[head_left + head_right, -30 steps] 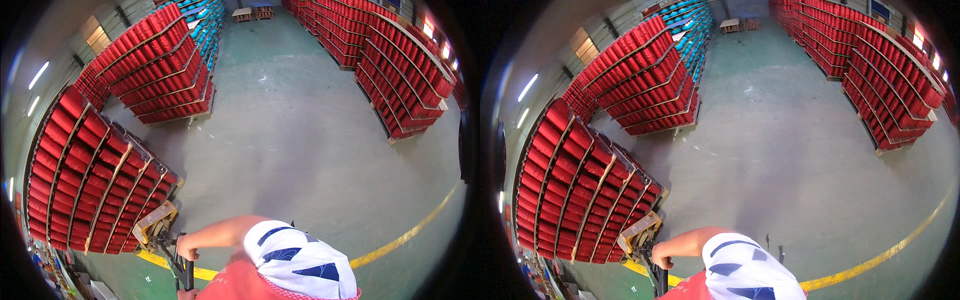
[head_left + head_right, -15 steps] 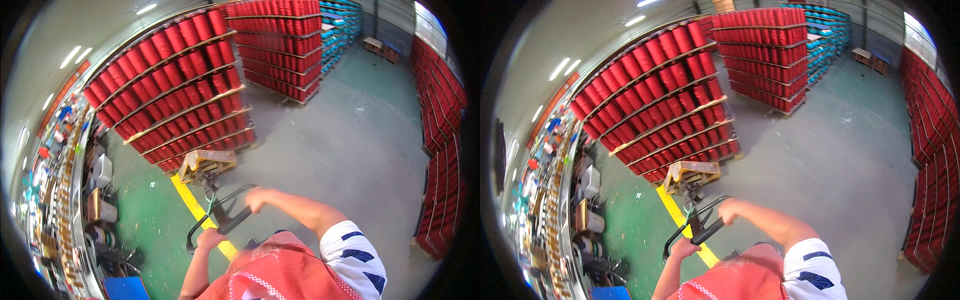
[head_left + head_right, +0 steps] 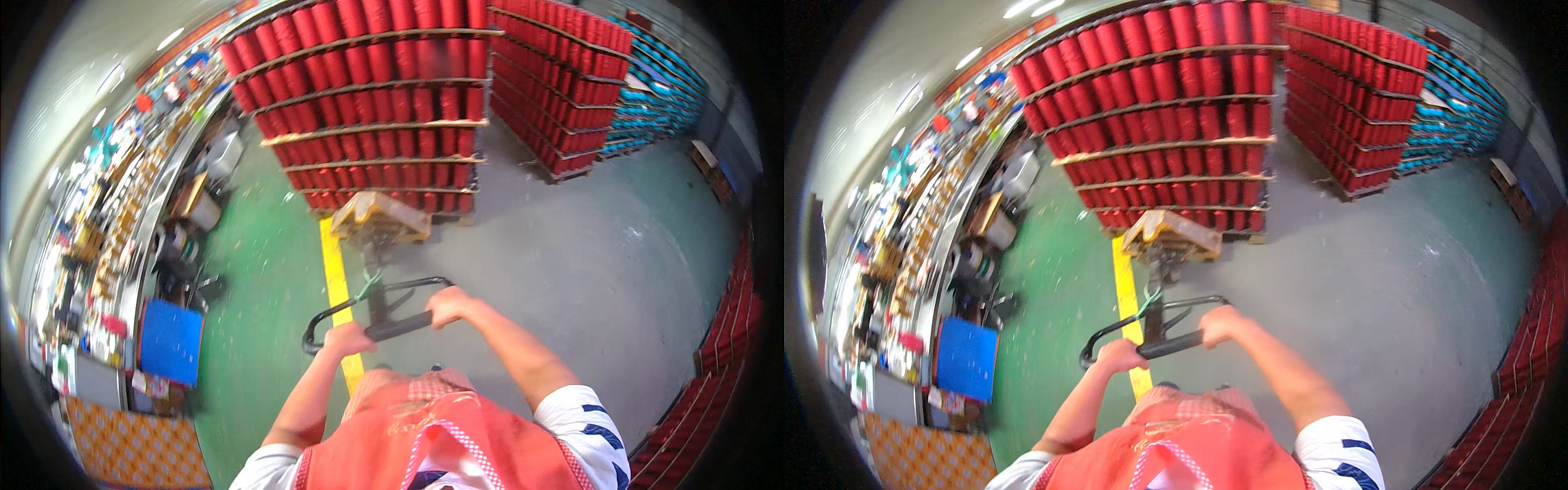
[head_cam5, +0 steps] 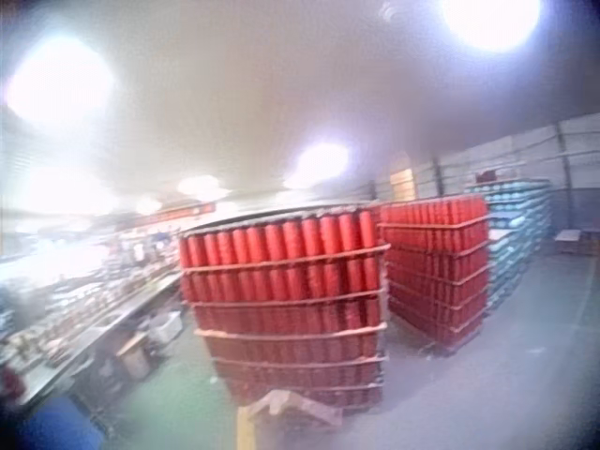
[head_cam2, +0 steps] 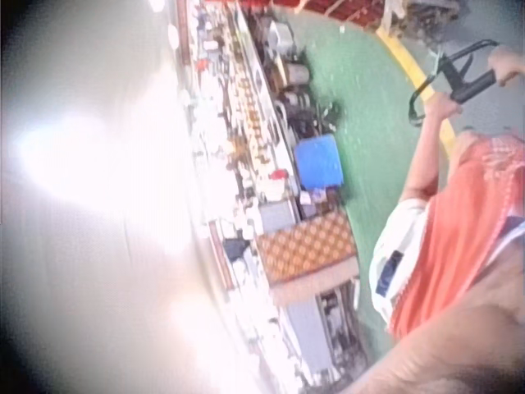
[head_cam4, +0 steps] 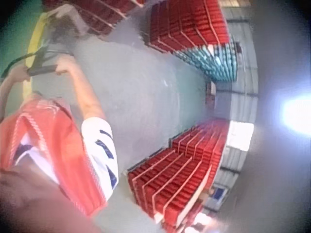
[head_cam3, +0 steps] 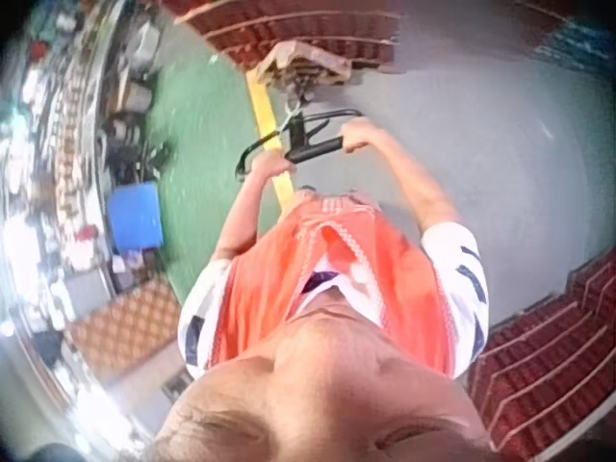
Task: The person operates a manual pallet jack to lift and move a pallet stacked with red cylindrical items through a warehouse aisle. They navigate between rows of similar pallets, reposition the load, and continue moving it toward another area.
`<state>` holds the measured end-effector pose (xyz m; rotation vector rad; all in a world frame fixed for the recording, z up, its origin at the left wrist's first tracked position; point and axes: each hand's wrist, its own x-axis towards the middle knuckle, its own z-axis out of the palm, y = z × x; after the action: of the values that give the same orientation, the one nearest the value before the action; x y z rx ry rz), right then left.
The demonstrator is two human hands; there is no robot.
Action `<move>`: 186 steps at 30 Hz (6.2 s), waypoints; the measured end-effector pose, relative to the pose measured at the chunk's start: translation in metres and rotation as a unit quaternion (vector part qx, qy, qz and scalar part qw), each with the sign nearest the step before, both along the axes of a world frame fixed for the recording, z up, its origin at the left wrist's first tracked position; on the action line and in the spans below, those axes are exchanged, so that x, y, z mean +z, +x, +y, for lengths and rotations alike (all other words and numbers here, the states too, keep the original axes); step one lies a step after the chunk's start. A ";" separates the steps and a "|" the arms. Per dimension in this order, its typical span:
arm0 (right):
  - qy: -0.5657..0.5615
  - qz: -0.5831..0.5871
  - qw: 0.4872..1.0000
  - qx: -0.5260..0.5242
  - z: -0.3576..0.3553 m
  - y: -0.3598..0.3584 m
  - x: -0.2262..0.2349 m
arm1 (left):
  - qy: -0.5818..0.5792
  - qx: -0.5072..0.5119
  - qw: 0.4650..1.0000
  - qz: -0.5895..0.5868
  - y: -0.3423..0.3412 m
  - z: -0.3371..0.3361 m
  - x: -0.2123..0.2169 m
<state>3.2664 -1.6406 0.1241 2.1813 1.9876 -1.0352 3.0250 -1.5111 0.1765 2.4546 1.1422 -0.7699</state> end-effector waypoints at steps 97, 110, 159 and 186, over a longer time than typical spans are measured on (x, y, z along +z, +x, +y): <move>-0.068 -0.058 0.996 0.007 -0.451 -0.442 0.092 | -0.079 -0.081 0.986 -0.122 -0.448 -0.421 0.090; 0.235 0.139 0.962 0.021 -0.572 -0.498 0.188 | 0.049 -0.054 0.974 -0.214 -0.527 -0.532 0.180; 0.679 0.068 0.703 -0.200 -0.411 -0.343 0.374 | 0.185 0.305 0.473 -0.806 -0.484 -0.442 0.305; 0.666 0.318 0.675 0.009 -0.374 -0.269 0.345 | 0.472 0.443 0.378 -0.662 -0.381 -0.679 0.300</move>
<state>2.9975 -2.0147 0.4687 2.2182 4.0044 -0.1331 2.6438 -2.1904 0.4761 1.2361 1.6917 2.2335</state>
